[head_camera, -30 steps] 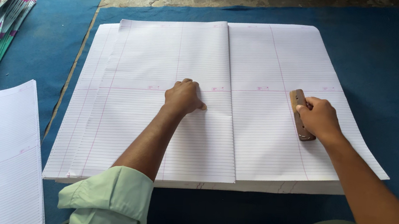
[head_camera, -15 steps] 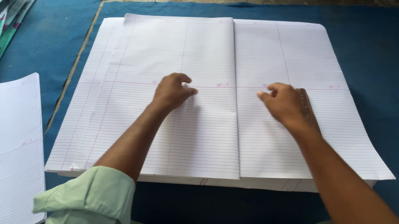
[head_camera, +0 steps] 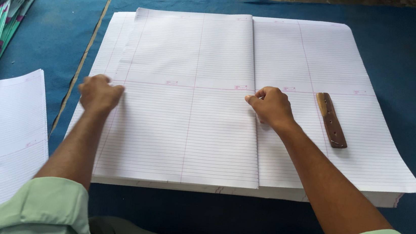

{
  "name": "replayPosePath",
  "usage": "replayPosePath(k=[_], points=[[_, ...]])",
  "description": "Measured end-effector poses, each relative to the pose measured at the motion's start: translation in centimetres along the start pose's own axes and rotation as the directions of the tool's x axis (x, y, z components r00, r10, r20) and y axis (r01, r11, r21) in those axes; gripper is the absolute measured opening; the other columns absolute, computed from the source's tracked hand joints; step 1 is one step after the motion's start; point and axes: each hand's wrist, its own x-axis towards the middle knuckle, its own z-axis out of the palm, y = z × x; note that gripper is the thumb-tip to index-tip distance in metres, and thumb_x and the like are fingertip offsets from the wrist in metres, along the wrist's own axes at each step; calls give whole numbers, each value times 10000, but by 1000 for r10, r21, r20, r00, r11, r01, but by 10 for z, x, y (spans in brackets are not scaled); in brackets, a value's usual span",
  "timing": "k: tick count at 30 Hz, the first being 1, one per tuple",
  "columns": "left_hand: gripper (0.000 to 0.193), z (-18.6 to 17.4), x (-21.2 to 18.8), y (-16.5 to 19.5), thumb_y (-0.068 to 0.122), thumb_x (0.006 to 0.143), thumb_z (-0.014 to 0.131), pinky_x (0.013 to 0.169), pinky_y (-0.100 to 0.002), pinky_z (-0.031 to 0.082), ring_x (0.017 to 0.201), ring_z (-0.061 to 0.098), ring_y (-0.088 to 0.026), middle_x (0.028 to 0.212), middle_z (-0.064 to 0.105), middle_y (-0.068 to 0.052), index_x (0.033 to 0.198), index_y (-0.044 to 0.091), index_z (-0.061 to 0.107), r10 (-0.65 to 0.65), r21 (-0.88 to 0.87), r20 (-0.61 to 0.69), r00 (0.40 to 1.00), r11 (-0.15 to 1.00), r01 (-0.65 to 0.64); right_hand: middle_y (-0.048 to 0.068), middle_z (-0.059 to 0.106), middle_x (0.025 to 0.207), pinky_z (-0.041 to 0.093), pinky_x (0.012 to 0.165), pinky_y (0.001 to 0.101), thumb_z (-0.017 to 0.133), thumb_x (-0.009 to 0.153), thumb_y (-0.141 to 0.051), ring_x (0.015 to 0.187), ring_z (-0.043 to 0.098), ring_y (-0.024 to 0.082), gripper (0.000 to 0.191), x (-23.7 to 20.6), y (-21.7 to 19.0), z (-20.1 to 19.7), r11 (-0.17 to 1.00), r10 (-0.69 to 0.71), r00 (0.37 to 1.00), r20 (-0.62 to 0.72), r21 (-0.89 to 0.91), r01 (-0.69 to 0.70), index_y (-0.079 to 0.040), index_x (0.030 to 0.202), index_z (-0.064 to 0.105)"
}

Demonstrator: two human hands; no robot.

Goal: The person folds a stack of lined paper sheets in half and presses the crease with a wooden block. The person repeats this process for multiple sheets, separating folded sheets to the side.

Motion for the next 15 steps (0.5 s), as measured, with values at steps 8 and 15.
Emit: replayPosePath(k=[8, 15], points=[[234, 6, 14, -21, 223, 828, 816, 899, -411, 573, 964, 730, -288, 1014, 759, -164, 991, 64, 763, -44, -120, 92, 995, 991, 55, 74, 694, 700, 544, 540, 307, 732, 901, -356, 543, 619, 139, 337, 12, 4, 5, 994, 37, 999, -20, 106, -34, -22, 932, 695], [258, -1, 10, -14, 233, 806, 859, 870, -405, 580, 944, 732, -283, 1010, 756, -163, 979, 65, 766, -64, -97, 123, 990, 992, 76, 106, 723, 858, 552, 658, 291, 754, 887, -360, 731, 675, 139, 362, 21, 7, 5, 991, 66, 996, -52, 120, -59, -17, 994, 710]])
